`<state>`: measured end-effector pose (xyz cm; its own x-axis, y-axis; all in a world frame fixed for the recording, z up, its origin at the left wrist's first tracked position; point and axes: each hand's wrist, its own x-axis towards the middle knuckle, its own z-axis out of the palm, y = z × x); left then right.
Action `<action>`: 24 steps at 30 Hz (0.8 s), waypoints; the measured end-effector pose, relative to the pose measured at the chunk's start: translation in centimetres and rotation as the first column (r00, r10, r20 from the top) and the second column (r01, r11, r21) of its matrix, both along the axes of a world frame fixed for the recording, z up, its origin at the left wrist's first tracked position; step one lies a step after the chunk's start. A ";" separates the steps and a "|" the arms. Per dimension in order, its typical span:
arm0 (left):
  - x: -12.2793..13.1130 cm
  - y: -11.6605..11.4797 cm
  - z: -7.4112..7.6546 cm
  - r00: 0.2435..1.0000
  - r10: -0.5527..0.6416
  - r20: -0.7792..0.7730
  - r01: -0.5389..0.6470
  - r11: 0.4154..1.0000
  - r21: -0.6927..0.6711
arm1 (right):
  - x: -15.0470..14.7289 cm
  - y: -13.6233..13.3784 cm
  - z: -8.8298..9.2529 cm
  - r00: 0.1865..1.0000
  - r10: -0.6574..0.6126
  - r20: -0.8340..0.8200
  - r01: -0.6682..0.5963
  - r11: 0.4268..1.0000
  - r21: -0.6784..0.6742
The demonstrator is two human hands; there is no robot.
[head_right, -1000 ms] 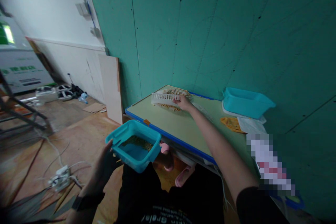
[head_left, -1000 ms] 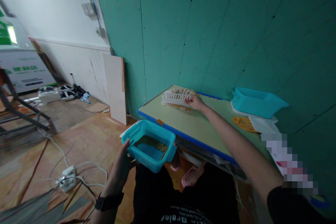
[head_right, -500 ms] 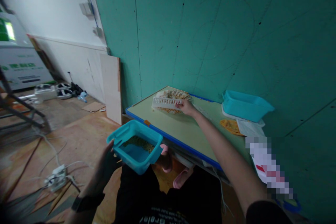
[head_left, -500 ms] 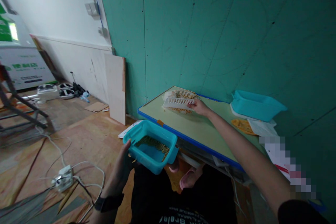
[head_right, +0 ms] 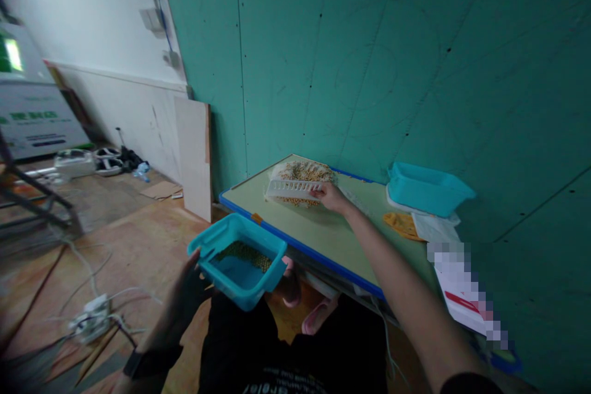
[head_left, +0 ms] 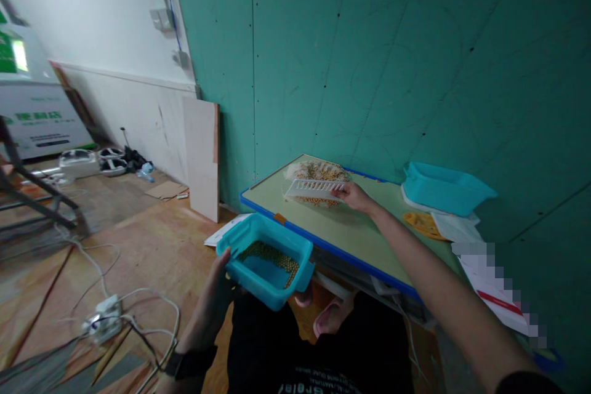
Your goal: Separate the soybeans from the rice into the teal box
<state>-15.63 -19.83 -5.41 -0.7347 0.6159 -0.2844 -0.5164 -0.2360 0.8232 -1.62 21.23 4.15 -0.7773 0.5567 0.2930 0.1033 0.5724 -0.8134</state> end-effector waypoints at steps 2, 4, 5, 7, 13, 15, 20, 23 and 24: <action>0.0 0.0 0.1 1.000 -0.003 0.002 0.003 1.000 -0.002 | 0.3 -0.3 0.1 1.000 -0.003 -0.006 0.003 1.000 0.031; 0.1 0.0 0.2 1.000 -0.009 -0.015 0.009 1.000 0.007 | 0.5 -0.7 0.4 0.999 -0.021 -0.024 0.024 0.996 0.086; 0.1 0.0 0.3 1.000 -0.009 -0.020 0.009 1.000 0.008 | 0.5 -1.0 0.7 0.998 -0.037 -0.040 0.042 0.992 0.115; 0.1 0.1 0.3 1.000 -0.001 -0.026 0.001 1.000 -0.001 | 0.3 -1.6 1.4 0.995 -0.081 -0.065 0.091 0.981 0.171; -0.1 0.4 -0.2 1.000 0.006 0.014 -0.006 1.000 -0.016 | -1.7 -5.1 3.4 0.932 -0.350 0.095 0.301 0.892 0.337; -0.2 0.4 -0.4 1.000 0.004 0.016 -0.003 1.000 -0.022 | -2.1 -6.1 3.6 0.914 -0.386 0.127 0.314 0.870 0.381; 0.0 0.3 -0.5 0.998 -0.004 0.063 0.004 1.000 0.003 | -2.3 -7.1 2.9 0.899 -0.405 0.165 0.321 0.867 0.381; 0.0 0.4 -0.4 0.994 0.012 0.109 -0.014 1.000 0.014 | -2.1 -7.1 2.6 0.909 -0.382 0.167 0.301 0.878 0.372; 0.0 0.4 -0.3 0.993 0.003 0.117 -0.005 1.000 0.012 | -2.1 -7.1 2.5 0.914 -0.372 0.161 0.294 0.882 0.367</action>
